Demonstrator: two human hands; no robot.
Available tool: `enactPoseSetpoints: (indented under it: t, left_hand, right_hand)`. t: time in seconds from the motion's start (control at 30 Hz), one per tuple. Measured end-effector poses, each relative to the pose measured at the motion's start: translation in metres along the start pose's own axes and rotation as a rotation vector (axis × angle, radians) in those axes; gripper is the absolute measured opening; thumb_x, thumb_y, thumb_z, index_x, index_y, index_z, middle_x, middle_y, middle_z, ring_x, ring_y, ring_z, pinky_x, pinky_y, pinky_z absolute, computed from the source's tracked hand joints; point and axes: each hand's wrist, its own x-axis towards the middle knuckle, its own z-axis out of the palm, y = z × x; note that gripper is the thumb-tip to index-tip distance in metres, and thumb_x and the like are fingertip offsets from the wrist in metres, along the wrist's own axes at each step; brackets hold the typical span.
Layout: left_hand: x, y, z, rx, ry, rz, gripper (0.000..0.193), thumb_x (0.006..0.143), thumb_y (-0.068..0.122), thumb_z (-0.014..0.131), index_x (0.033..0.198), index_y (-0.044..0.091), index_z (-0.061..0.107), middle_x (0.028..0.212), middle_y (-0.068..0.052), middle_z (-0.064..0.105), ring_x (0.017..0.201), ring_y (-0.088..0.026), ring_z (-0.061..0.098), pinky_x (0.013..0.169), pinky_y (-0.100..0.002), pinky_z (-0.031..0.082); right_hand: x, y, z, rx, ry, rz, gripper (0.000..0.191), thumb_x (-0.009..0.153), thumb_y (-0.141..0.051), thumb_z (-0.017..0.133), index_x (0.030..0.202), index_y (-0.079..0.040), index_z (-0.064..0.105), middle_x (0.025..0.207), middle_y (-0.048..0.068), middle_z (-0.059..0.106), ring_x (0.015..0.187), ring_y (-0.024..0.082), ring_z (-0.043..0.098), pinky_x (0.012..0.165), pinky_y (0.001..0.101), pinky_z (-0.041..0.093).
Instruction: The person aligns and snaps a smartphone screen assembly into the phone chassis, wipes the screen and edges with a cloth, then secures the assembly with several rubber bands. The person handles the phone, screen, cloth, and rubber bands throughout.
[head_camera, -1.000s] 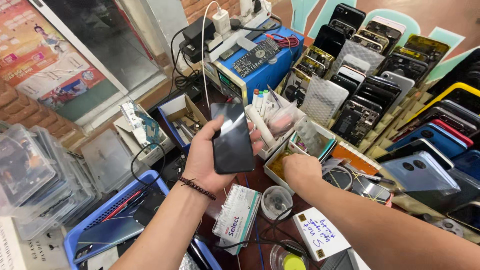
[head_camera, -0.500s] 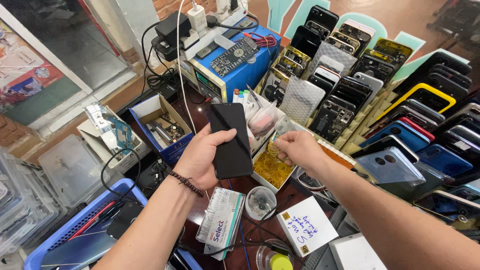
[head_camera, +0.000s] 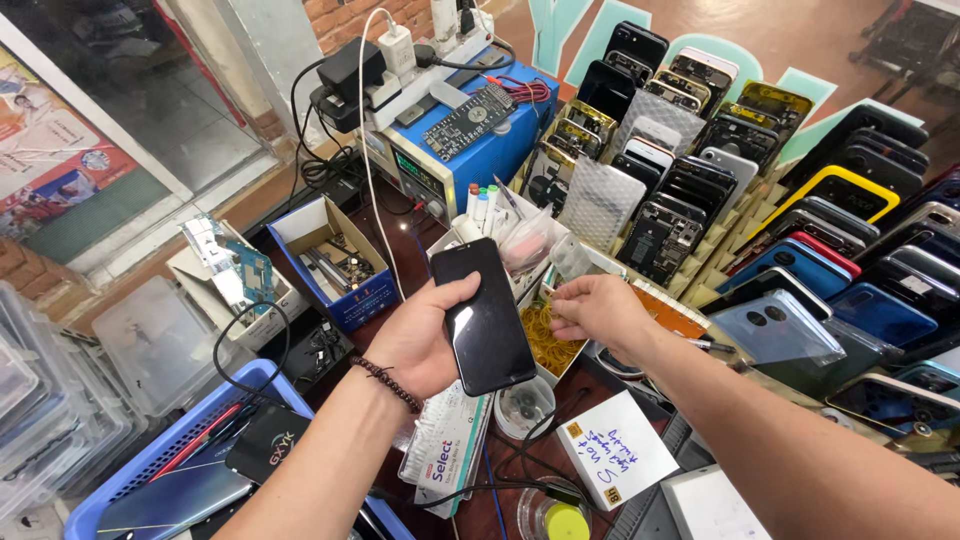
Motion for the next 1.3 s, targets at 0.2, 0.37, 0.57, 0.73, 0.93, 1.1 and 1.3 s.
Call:
enactPoseSetpoints:
  t: [0.2,0.37,0.57,0.73,0.93,1.1,1.3]
  left_hand:
    - [0.008,-0.005,-0.008,-0.143,0.007,-0.143,0.03,0.097,0.019,0.059,0.12,0.0,0.064,0.112,-0.014,0.073,0.1,-0.027,0.071,0.096,-0.045,0.055]
    - [0.01,-0.008,-0.006,-0.129,0.066,-0.144,0.029,0.097,0.019,0.059,0.119,0.003,0.066,0.108,-0.011,0.074,0.099,-0.026,0.07,0.095,-0.046,0.055]
    - [0.013,-0.011,-0.003,-0.151,0.07,-0.151,0.025,0.097,0.018,0.059,0.116,0.003,0.066,0.109,-0.011,0.074,0.099,-0.026,0.071,0.098,-0.046,0.055]
    - [0.015,-0.012,-0.002,-0.146,0.049,-0.164,0.024,0.097,0.019,0.06,0.114,0.004,0.067,0.106,-0.011,0.074,0.097,-0.026,0.071,0.096,-0.046,0.055]
    - [0.012,-0.012,0.015,-0.131,0.049,-0.21,0.025,0.095,0.022,0.063,0.112,0.004,0.067,0.104,-0.01,0.074,0.094,-0.025,0.071,0.092,-0.044,0.056]
    - [-0.001,-0.022,0.048,0.191,-0.004,0.039,0.022,0.091,0.017,0.067,0.112,0.011,0.066,0.096,-0.003,0.071,0.086,-0.018,0.07,0.077,-0.039,0.058]
    - [-0.012,-0.052,0.102,0.399,-0.077,0.203,0.021,0.092,0.016,0.069,0.11,0.006,0.069,0.095,-0.001,0.073,0.083,-0.012,0.07,0.073,-0.03,0.059]
  right_hand:
    - [-0.007,-0.005,0.006,-0.461,0.115,-0.031,0.028,0.1,-0.027,0.066,0.104,0.0,0.071,0.081,0.013,0.074,0.072,0.022,0.071,0.062,0.0308,0.056]
    - [-0.013,-0.008,0.005,-0.302,0.123,-0.109,0.027,0.098,-0.025,0.067,0.105,0.001,0.073,0.08,0.007,0.071,0.071,0.014,0.067,0.059,0.0289,0.054]
    - [-0.015,-0.013,0.0,0.097,0.03,0.02,0.034,0.092,-0.008,0.069,0.124,-0.003,0.06,0.089,0.01,0.069,0.074,0.017,0.07,0.068,0.0319,0.063]
    - [-0.017,-0.016,-0.004,0.047,0.014,0.036,0.033,0.09,-0.004,0.067,0.123,-0.001,0.063,0.096,0.01,0.072,0.079,0.016,0.073,0.071,0.0307,0.063]
    - [-0.02,-0.025,-0.011,-0.118,0.093,0.019,0.015,0.09,-0.004,0.069,0.103,0.001,0.074,0.084,0.008,0.072,0.073,0.014,0.066,0.061,0.0275,0.055]
    - [-0.049,-0.047,-0.028,0.196,0.054,-0.017,0.006,0.09,-0.003,0.071,0.094,0.001,0.071,0.082,0.007,0.07,0.071,0.014,0.065,0.061,0.0283,0.054]
    - [-0.119,-0.089,-0.064,0.512,0.036,-0.149,0.002,0.091,-0.007,0.07,0.092,-0.006,0.069,0.086,0.005,0.072,0.075,0.014,0.068,0.067,0.0283,0.056]
